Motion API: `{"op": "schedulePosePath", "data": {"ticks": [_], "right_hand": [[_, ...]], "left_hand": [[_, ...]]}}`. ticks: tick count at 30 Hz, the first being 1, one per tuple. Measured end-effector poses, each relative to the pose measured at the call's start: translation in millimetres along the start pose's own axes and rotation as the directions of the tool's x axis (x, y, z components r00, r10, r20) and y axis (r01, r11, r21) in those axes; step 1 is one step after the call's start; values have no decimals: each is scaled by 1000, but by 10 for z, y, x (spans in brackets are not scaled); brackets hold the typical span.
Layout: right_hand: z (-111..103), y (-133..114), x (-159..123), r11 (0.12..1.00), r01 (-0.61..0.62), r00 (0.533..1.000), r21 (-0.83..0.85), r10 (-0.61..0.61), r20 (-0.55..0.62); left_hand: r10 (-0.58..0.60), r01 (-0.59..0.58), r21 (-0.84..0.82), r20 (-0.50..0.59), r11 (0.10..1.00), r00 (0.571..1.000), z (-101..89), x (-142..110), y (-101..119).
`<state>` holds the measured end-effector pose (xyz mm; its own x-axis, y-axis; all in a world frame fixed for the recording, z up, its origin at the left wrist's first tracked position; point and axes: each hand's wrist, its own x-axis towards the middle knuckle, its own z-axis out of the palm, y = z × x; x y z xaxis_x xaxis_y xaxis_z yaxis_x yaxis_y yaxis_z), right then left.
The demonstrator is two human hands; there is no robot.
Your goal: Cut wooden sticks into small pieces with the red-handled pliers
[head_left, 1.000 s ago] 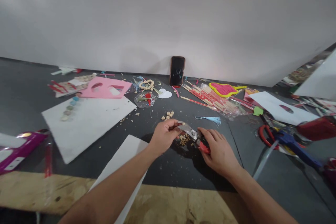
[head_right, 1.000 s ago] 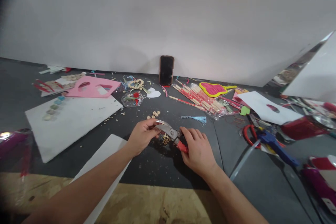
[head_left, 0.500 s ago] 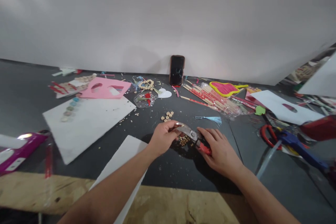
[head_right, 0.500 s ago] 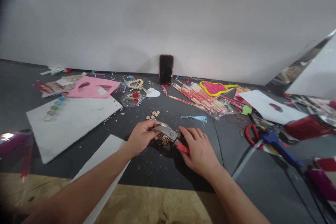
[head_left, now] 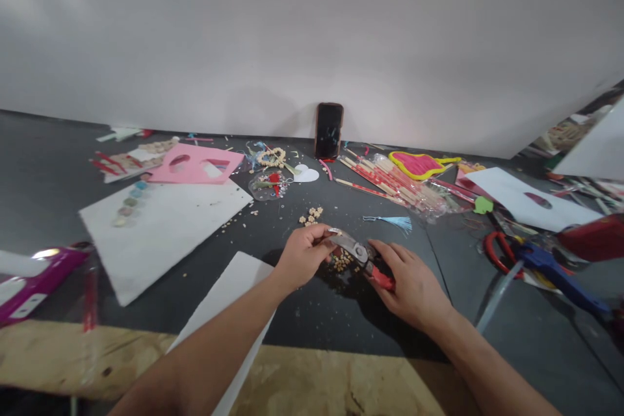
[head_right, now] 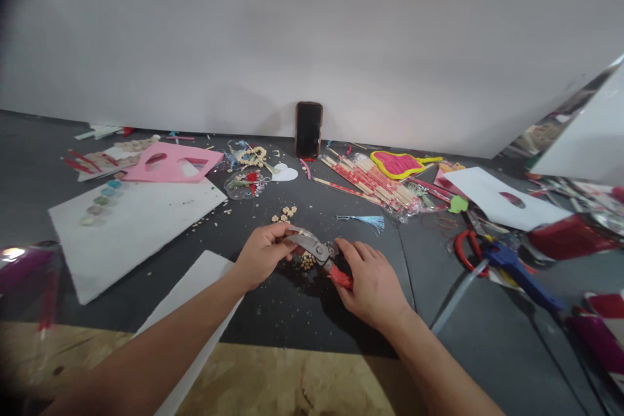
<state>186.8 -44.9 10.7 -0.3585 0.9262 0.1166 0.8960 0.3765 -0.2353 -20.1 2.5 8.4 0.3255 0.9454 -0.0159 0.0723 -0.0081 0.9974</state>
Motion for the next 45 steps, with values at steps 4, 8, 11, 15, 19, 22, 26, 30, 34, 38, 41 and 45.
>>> {"op": "schedulePosePath", "data": {"ticks": [4,8,11,15,19,22,26,30,34,38,41,45], "right_hand": [[-8,-18,-15,999,-29,1000,-22,29,2],[-16,-33,-35,998,-44,999,-47,43,-4],[-7,-42,-34,996,-57,998,-66,55,-26],[22,-43,2,995,-55,997,-89,49,-66],[28,-33,24,996,-30,999,-79,26,-42],[14,-24,15,997,-6,1000,-70,5,-15],[-7,-15,0,998,25,1000,-54,-25,2],[-13,8,0,998,43,999,-44,-43,2],[-10,37,3,998,56,998,-20,-56,6],[-25,31,-13,999,38,999,-9,-38,13],[-47,3,-29,1000,8,1000,-20,-7,19],[-52,-28,-35,999,-29,999,-36,30,27]], "left_hand": [[7,-7,16,-13,1000,1000,0,-21,20],[15,-15,17,-32,1000,999,18,-36,36],[14,-14,-6,-61,1000,998,36,-30,24],[-3,-5,-64,-112,998,994,43,-17,24],[10,-12,-15,-94,1000,996,26,-21,49],[35,-35,20,-46,999,998,14,-25,59],[34,-34,20,-5,999,999,-2,-17,53],[-9,9,6,49,1000,999,-35,-2,36],[-65,67,-24,103,997,993,-57,7,20],[-66,70,-42,82,997,994,-47,9,11],[-51,53,-42,56,998,997,-36,2,11],[-30,31,-38,33,999,999,-17,-10,12]]}}
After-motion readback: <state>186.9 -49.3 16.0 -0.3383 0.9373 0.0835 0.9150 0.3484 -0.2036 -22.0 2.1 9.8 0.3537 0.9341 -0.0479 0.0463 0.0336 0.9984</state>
